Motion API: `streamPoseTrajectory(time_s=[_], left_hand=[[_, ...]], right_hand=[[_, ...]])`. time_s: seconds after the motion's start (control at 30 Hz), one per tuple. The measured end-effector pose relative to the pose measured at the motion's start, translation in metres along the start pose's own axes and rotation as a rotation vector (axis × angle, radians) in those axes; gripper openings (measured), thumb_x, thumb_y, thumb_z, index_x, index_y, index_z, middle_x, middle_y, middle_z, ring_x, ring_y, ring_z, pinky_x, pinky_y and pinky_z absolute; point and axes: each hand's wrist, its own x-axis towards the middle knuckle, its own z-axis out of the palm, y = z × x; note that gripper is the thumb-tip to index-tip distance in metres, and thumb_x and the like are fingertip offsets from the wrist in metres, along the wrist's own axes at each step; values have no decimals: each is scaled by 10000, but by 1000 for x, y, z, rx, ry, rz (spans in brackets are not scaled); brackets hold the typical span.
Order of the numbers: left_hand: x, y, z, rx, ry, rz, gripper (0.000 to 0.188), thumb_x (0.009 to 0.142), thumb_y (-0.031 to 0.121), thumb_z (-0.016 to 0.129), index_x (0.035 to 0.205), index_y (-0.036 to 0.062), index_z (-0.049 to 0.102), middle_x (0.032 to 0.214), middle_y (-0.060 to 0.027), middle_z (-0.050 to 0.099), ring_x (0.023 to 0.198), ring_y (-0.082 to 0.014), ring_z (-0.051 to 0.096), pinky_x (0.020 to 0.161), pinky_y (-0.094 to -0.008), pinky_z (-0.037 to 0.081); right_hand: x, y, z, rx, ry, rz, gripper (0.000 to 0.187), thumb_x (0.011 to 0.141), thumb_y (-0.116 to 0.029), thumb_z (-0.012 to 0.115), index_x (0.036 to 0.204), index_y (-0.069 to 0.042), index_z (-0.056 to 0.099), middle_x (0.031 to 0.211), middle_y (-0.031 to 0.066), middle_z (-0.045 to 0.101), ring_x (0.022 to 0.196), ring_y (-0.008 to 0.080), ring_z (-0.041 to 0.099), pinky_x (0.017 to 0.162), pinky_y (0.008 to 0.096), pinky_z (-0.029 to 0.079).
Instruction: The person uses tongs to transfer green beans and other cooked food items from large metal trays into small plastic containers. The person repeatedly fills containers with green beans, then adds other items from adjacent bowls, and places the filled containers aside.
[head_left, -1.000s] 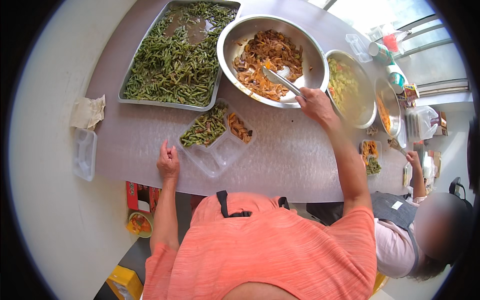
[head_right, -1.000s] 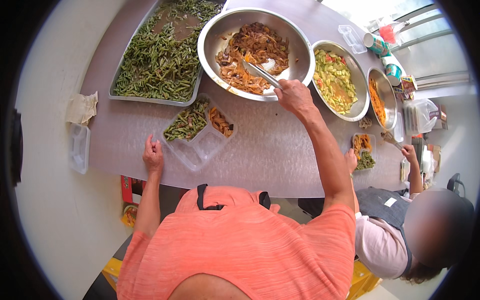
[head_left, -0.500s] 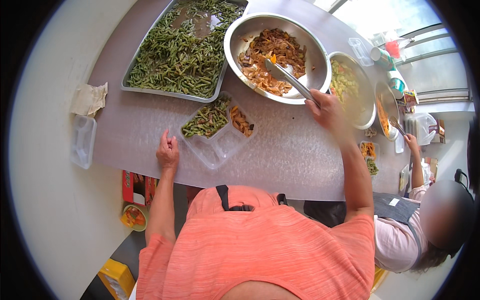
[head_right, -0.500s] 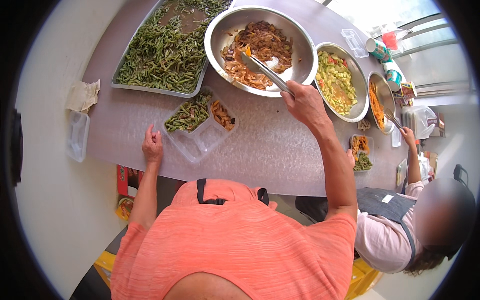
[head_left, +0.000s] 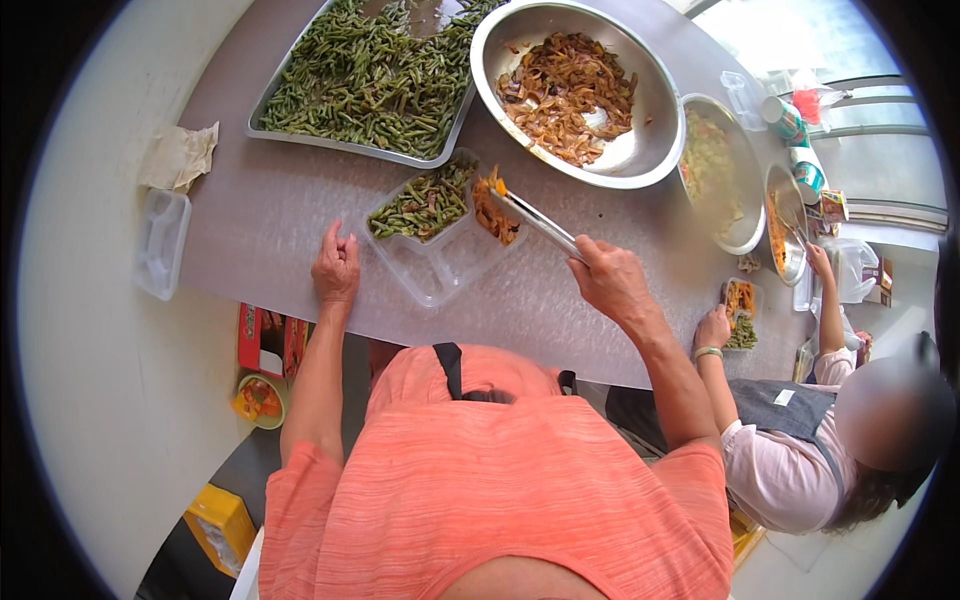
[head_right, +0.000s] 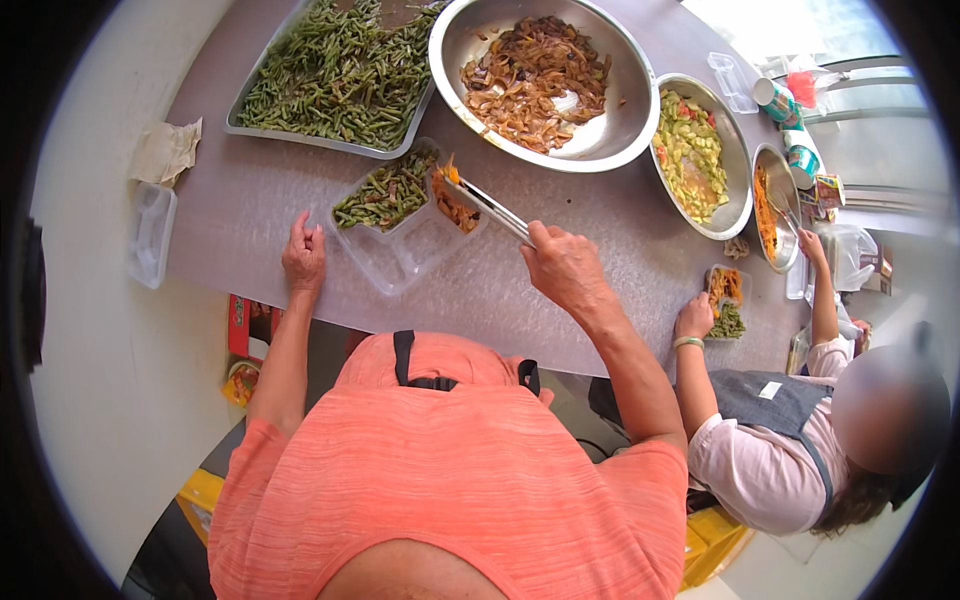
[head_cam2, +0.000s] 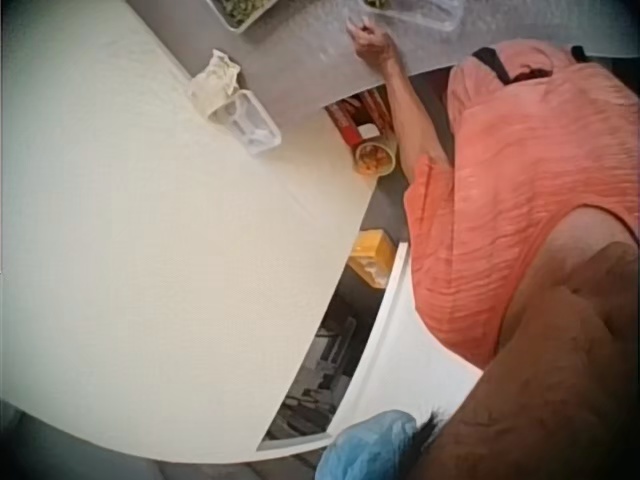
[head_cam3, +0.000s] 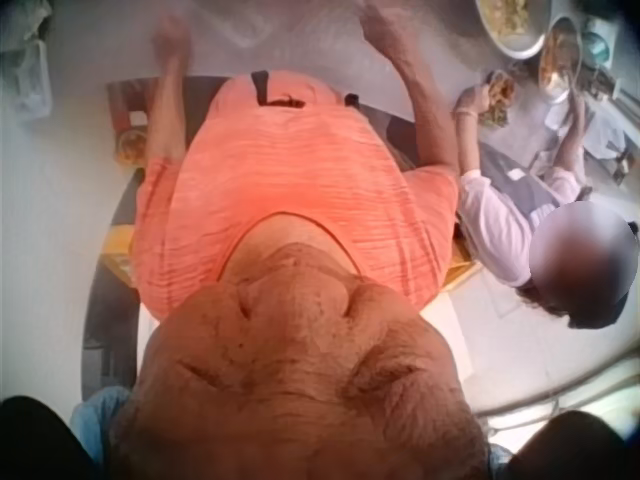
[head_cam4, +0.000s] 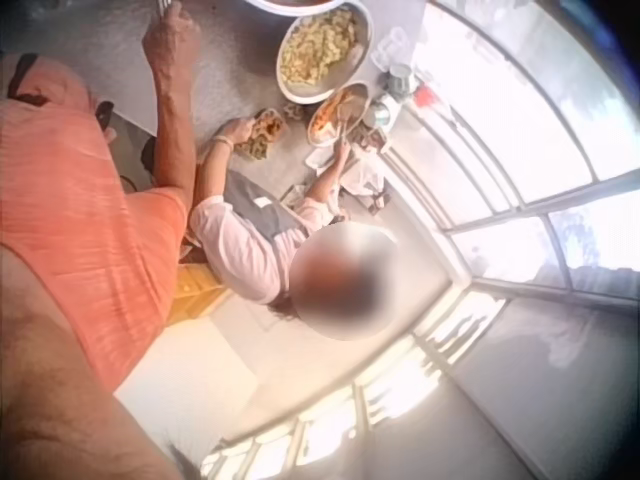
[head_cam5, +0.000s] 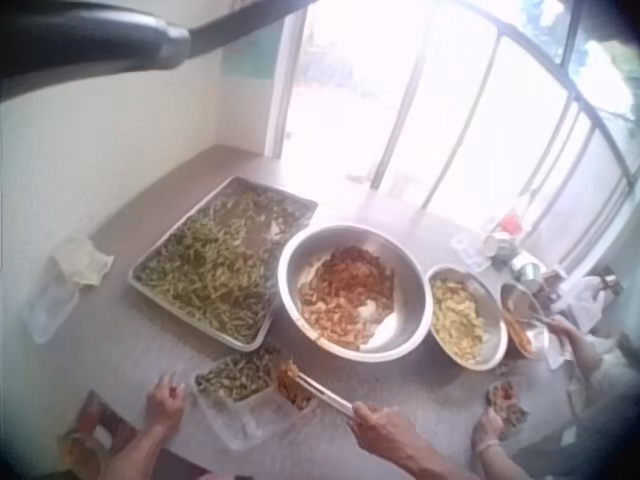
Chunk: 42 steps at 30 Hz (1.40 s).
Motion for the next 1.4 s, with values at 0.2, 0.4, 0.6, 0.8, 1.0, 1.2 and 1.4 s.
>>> streamPoseTrajectory(time_s=[0.2,0.4,0.6,0.8,1.0,1.2,1.4], left_hand=[[0,-2,1,-11,2,-4,359,877,181,626,1211,66,561,660,-43,578,547,-184,555,542,-342,471],[-1,-3,2,-26,10,3,357,879,177,622,1213,67,560,654,-43,572,545,-183,550,542,-339,468],[3,2,-1,-42,-11,0,358,875,167,620,1214,69,560,653,-48,567,546,-184,545,544,-340,467],[2,2,-2,-23,-9,-5,356,870,157,622,1210,68,563,656,-43,565,542,-185,538,538,-335,464],[1,-1,1,-13,-6,3,355,867,153,629,1203,60,564,655,-39,565,541,-178,540,532,-329,465],[0,-1,0,-17,-17,10,359,868,158,635,1204,56,563,654,-39,571,541,-176,539,532,-327,467],[0,-1,-1,-12,-22,-5,365,867,155,635,1209,54,561,655,-38,569,546,-169,534,535,-324,464]], right_hand=[[5,-9,15,-142,-96,20,247,834,-209,667,919,-30,519,739,162,621,646,361,644,559,444,527],[1,-18,-8,-170,-81,-2,260,831,-222,670,918,-29,519,733,148,607,631,344,643,553,435,526],[-1,-11,9,-236,-93,-27,259,838,-229,660,925,-33,515,727,145,602,613,340,634,535,425,520],[-6,-18,-1,-140,-58,-15,262,837,-219,661,947,-33,513,734,159,608,633,342,642,539,433,521],[-10,-15,12,-68,-59,37,270,832,-196,668,974,-29,511,772,176,621,653,366,640,550,450,516],[-11,-13,8,52,-15,85,264,845,-212,655,933,-21,495,781,191,631,668,380,650,566,443,532],[-10,-1,28,280,74,88,245,844,-184,652,927,-26,484,754,203,619,655,390,631,549,446,517]])
